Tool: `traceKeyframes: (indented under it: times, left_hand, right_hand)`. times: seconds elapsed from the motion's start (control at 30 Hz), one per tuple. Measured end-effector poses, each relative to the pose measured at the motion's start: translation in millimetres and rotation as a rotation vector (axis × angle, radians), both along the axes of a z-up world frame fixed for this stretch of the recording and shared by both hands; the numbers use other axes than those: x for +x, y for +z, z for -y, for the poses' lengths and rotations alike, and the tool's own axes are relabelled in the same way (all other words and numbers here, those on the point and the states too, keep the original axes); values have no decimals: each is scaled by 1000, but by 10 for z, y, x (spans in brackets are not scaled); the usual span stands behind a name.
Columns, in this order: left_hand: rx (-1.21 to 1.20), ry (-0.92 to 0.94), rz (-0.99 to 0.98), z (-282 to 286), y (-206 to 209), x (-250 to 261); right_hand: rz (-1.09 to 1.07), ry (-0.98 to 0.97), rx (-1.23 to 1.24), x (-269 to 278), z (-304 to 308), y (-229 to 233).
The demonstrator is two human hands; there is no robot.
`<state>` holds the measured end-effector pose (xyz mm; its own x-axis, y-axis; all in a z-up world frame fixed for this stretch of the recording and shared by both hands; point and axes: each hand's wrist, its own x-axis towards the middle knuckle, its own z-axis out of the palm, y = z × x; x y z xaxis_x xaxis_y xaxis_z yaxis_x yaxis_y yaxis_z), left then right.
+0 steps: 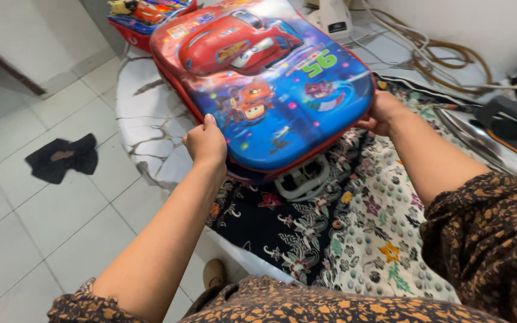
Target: The person folds several small clothing items, including a pink top, grey shorts, and pink shorts, then places them into a red and blue backpack. The person closes the backpack and zips it shut.
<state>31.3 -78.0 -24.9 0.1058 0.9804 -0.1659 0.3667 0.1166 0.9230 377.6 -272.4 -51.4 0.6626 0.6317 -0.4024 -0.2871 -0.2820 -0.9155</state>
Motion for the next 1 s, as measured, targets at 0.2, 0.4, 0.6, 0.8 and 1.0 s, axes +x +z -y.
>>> traceKeyframes:
  times: [0.2,0.4,0.6,0.8,1.0]
  left_hand:
    - [-143,97,106,-144,113,57]
    - [-211,118,306,-505,-23,125]
    - [-271,49,207,-1485,141,-284]
    - [-158,-109,-138,-1972,375,-1005]
    - [160,-45,-713,-1687,435,-1201]
  right_hand:
    - [83,252,350,101,-289,-160]
    - [220,354,362,92,-343,-82]
    - [183,413,184,-762,-445,221]
    - [427,604,-15,-2088,-473,404]
    - [237,509,131,-2408,-368,172]
